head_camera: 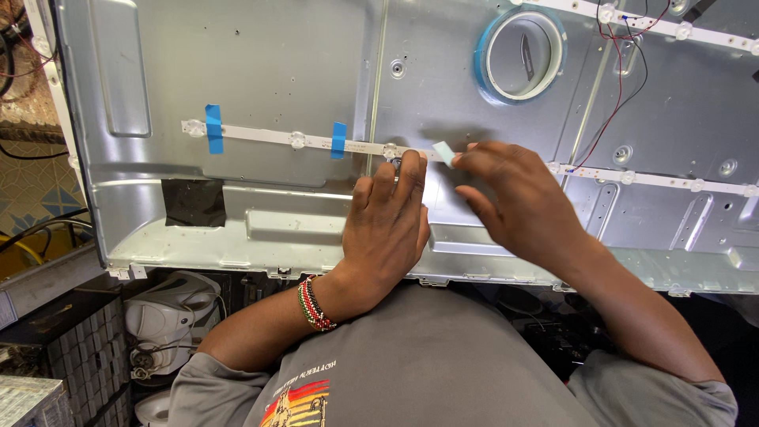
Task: The person positions and secures LED light strips inside a metallic appliance cavity using blue tape. They repeatedly tear pieces of tape, apply them to the strips, and press the strips into place along the interior surface.
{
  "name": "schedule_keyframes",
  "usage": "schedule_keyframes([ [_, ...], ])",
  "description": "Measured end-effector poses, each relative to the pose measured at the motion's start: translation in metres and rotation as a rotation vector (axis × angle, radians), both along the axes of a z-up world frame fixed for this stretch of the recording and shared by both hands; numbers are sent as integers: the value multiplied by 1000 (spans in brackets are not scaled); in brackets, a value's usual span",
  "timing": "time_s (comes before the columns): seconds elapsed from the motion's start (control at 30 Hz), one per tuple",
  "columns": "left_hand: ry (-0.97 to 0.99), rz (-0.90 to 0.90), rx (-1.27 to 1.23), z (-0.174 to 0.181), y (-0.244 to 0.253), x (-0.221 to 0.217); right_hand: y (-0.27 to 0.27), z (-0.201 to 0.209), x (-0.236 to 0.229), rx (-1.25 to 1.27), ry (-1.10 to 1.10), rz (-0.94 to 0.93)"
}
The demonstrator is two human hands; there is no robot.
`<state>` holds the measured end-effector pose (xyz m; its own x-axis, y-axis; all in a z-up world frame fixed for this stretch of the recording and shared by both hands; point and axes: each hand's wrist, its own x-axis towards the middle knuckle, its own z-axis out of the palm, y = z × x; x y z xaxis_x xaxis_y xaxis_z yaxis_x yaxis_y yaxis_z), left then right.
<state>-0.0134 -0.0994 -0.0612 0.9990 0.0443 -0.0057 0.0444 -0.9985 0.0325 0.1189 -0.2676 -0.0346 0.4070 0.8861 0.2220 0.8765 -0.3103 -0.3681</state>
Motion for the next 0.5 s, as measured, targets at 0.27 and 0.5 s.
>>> schedule_keyframes([
  [0.27,-20,-77,-44,1,6,2,27,15,36,-130,672,-23],
  [0.5,-7,-61,-101,3,5,2,42,9,41,-233,572,-9],
])
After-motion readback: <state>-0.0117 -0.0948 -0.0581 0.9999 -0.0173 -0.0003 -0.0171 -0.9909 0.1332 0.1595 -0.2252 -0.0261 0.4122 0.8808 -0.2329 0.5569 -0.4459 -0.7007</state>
